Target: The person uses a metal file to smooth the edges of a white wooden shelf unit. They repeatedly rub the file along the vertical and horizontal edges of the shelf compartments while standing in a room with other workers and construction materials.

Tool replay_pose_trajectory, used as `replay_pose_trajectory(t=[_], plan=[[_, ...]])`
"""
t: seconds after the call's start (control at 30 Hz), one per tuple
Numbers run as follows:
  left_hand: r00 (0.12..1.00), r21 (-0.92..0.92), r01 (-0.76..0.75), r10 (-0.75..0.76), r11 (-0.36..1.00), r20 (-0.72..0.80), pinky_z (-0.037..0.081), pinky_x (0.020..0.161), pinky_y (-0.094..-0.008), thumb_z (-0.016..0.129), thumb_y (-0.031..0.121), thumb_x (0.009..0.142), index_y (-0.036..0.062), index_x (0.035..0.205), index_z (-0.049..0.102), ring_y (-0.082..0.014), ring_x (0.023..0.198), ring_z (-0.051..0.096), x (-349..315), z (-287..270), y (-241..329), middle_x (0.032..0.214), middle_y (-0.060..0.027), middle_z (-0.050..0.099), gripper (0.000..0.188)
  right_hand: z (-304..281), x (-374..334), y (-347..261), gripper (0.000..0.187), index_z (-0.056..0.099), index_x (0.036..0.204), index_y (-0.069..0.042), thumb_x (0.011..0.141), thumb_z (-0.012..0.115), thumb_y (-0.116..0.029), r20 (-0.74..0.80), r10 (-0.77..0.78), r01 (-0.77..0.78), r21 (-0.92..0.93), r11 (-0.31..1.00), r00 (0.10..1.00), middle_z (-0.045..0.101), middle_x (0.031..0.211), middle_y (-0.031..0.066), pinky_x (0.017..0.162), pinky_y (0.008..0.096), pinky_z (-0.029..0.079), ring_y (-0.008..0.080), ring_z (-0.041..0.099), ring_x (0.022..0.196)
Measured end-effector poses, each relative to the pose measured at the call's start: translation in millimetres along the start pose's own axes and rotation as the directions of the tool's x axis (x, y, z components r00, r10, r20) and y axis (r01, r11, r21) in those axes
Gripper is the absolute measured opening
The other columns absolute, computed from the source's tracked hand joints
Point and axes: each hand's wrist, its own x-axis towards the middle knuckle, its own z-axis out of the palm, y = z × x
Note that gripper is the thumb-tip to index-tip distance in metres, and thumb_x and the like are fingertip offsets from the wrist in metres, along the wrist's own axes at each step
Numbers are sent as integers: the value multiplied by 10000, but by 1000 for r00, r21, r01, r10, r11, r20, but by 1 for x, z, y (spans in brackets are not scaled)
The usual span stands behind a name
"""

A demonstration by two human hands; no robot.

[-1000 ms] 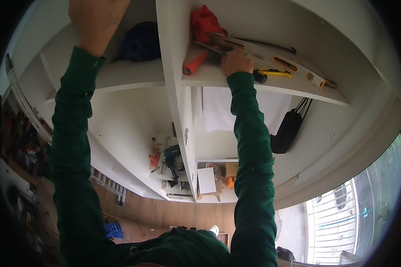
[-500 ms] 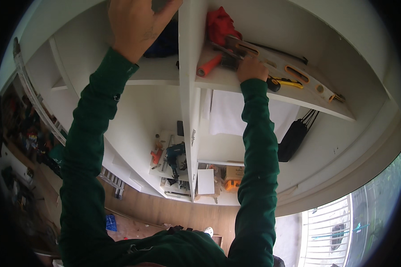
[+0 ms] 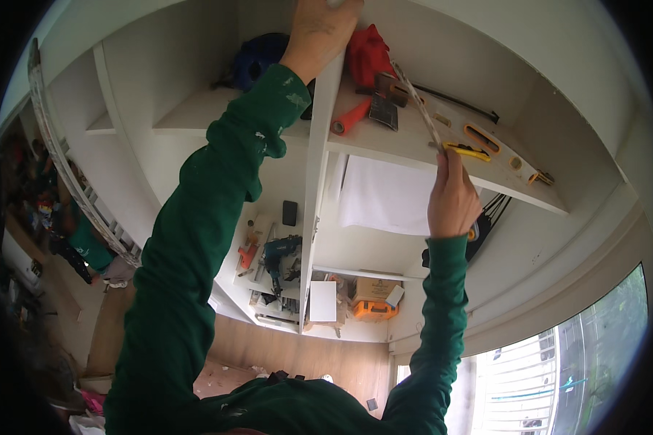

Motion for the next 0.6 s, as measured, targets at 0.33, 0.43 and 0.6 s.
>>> replay_pose_trajectory(t=[0.33,0.43,0.6], plan=[[993,-187,-36,56,982,102,383,1048,-438,610,74,818,-136,1251,456,-457,1182,526,-6,4,-13,1231,-353,535,505,-44,106,-65,174,577,1038,-13,1052,500,-169,-293,-217,331,428,841,931,530,652,57,492,257,361,122,436,521],[991,-315,-35,74,948,114,343,1091,-435,594,68,815,-142,1298,418,-457,1237,488,-7,5,-14,1277,-354,508,555,-34,123,-85,135,589,1009,-20,1020,566,-153,-320,-281,394,377,838,905,542,623,106,477,304,405,230,470,468],[969,-306,-221,245,926,43,266,1149,-420,591,55,823,-150,1362,351,-445,1334,396,-2,9,-17,1369,-350,435,624,-14,127,-97,107,603,1001,-37,999,597,-144,-280,-283,380,404,832,917,545,602,110,467,318,416,255,500,466]])
